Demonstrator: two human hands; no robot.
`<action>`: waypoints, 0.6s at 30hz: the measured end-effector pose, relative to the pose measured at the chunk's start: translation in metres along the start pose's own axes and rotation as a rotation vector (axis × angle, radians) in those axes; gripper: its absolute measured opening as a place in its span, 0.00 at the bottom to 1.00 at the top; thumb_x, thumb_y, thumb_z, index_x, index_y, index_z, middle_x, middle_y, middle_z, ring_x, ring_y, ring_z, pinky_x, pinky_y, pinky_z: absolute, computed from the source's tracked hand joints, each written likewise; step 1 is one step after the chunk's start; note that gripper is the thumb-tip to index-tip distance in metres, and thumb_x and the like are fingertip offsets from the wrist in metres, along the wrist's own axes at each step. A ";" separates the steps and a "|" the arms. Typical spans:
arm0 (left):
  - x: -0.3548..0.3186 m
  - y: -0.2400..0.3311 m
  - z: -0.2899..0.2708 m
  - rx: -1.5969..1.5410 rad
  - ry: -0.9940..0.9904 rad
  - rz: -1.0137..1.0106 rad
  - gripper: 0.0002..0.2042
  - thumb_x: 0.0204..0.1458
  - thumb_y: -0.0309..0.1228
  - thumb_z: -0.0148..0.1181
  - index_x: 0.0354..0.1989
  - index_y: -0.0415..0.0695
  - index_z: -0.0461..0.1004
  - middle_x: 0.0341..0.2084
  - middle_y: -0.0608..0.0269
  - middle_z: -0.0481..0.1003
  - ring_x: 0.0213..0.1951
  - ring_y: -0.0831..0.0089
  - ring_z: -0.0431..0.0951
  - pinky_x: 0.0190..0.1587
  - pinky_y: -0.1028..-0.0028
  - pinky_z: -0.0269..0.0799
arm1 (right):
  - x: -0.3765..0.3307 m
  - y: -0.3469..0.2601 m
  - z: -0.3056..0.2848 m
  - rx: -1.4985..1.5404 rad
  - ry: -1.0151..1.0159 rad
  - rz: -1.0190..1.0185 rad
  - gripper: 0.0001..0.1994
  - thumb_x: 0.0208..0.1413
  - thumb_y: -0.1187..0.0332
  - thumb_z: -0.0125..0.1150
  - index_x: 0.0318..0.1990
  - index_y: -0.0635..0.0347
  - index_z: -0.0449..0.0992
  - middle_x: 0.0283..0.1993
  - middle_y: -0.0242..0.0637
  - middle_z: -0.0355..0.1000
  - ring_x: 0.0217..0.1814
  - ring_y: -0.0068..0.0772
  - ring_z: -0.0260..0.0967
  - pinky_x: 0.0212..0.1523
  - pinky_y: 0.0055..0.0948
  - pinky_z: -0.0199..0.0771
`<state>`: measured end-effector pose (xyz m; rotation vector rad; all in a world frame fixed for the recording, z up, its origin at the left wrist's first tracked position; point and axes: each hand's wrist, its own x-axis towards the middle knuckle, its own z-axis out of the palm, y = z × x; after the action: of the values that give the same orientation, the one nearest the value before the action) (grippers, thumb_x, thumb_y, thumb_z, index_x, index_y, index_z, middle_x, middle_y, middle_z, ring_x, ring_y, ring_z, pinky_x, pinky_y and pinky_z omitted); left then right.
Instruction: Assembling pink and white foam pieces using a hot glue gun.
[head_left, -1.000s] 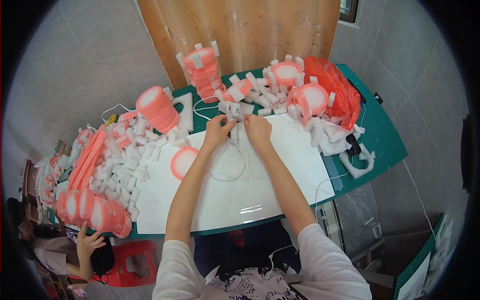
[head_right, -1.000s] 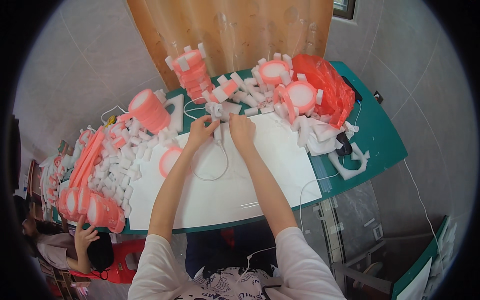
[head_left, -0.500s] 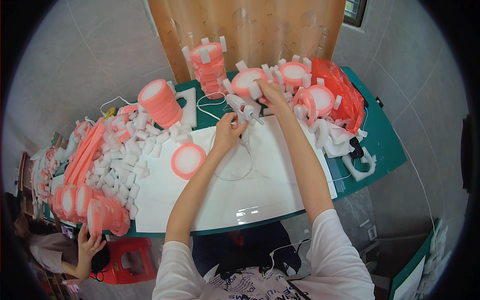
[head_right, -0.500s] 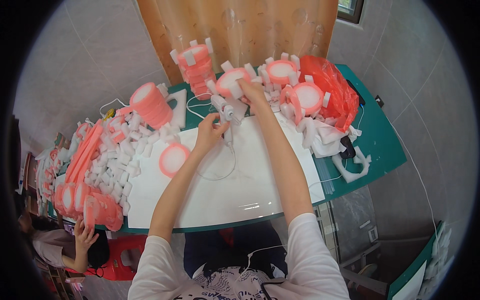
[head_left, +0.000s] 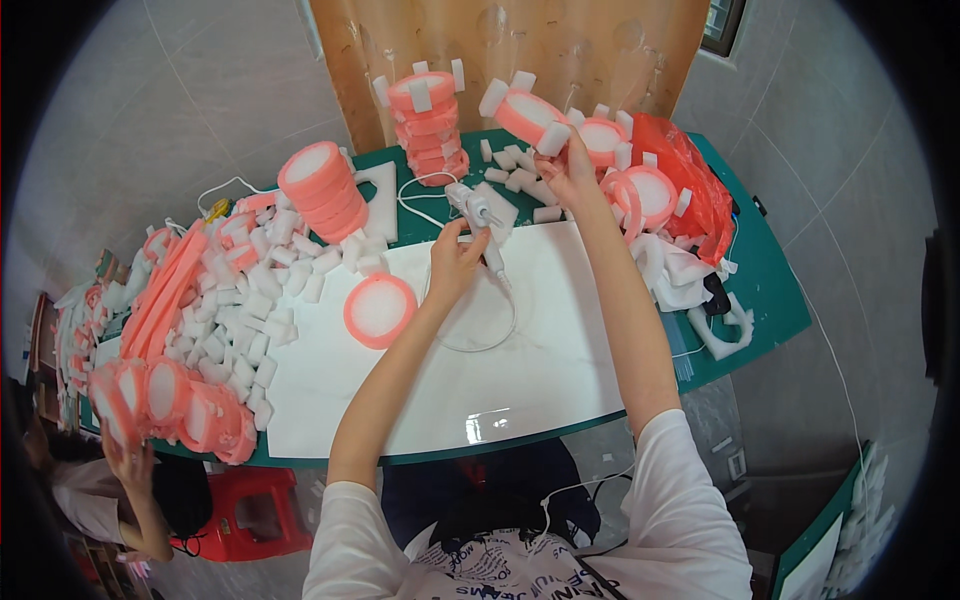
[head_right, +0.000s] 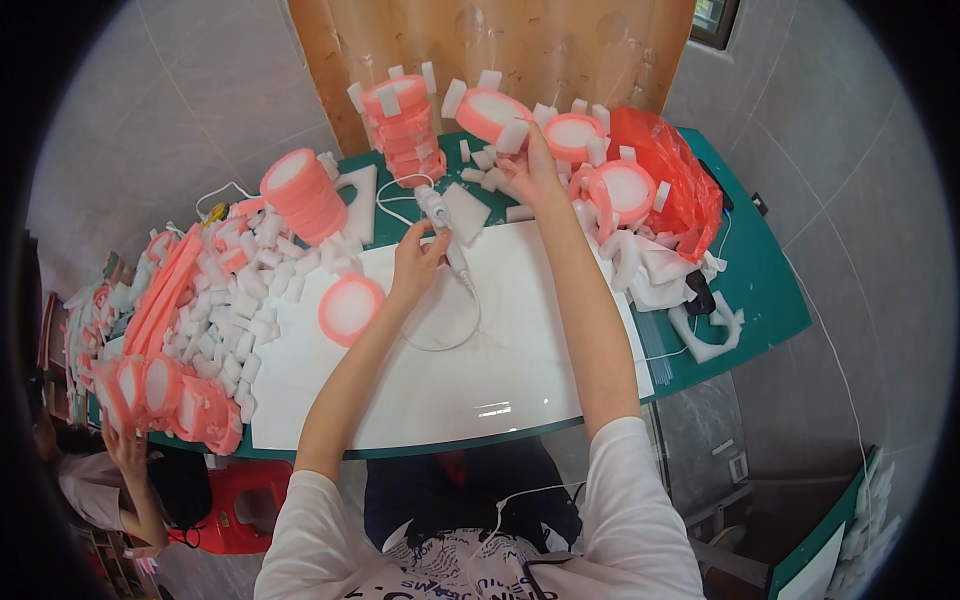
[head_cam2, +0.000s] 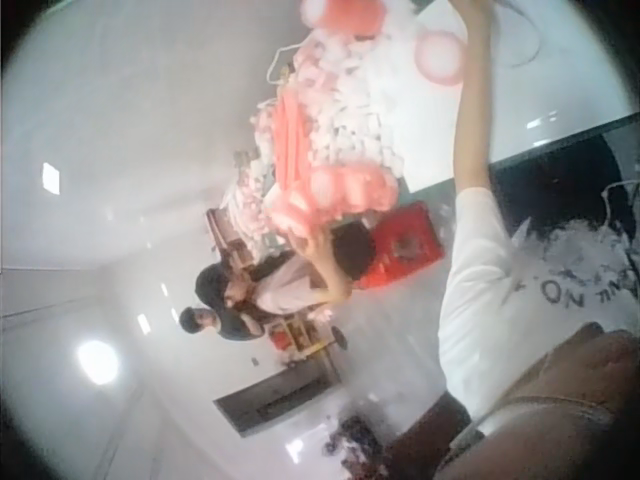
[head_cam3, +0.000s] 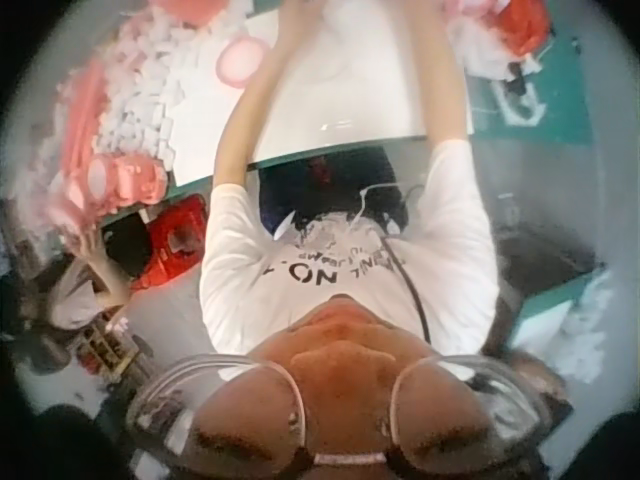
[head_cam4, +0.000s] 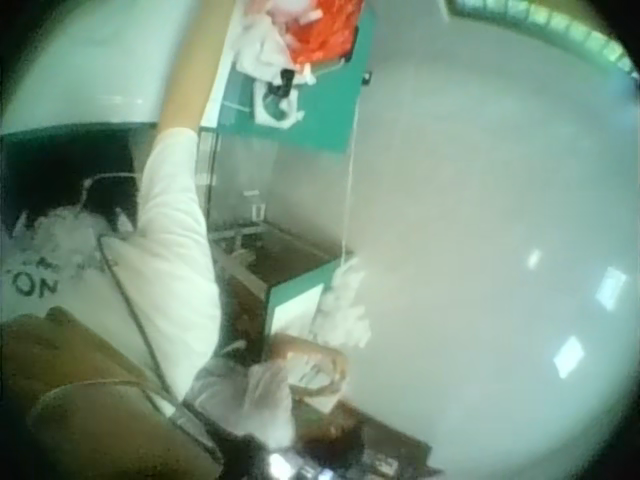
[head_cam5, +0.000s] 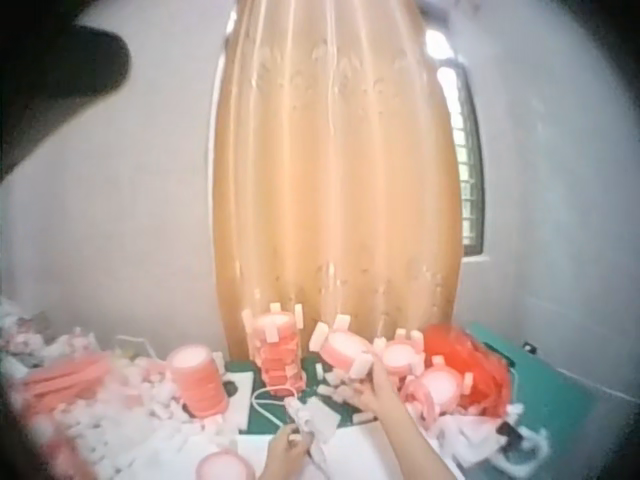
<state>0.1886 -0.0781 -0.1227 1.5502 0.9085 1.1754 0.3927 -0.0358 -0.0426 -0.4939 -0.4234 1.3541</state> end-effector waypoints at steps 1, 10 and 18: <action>0.000 0.000 0.000 -0.019 0.008 -0.022 0.16 0.47 0.33 0.58 0.39 0.33 0.68 0.34 0.58 0.68 0.22 0.76 0.74 0.23 0.80 0.67 | 0.001 -0.001 -0.002 -0.002 0.001 -0.001 0.09 0.51 0.61 0.51 0.36 0.52 0.66 0.25 0.29 0.64 0.19 0.21 0.59 0.11 0.16 0.50; -0.006 0.007 0.003 -0.109 0.010 -0.146 0.17 0.51 0.35 0.54 0.43 0.35 0.66 0.37 0.62 0.69 0.25 0.80 0.72 0.26 0.81 0.66 | 0.016 0.016 -0.012 -0.493 0.128 0.070 0.12 0.50 0.60 0.54 0.38 0.57 0.66 0.26 0.33 0.65 0.23 0.25 0.64 0.17 0.20 0.67; -0.005 0.008 0.000 -0.181 0.013 -0.172 0.16 0.52 0.36 0.53 0.42 0.37 0.66 0.35 0.63 0.69 0.27 0.79 0.72 0.28 0.81 0.67 | 0.000 0.055 -0.044 -1.604 0.336 -0.336 0.32 0.35 0.56 0.65 0.47 0.62 0.62 0.41 0.49 0.65 0.45 0.46 0.64 0.40 0.45 0.67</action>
<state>0.1872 -0.0850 -0.1162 1.2945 0.8990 1.1133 0.3727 -0.0323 -0.1096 -1.8131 -1.2140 0.3286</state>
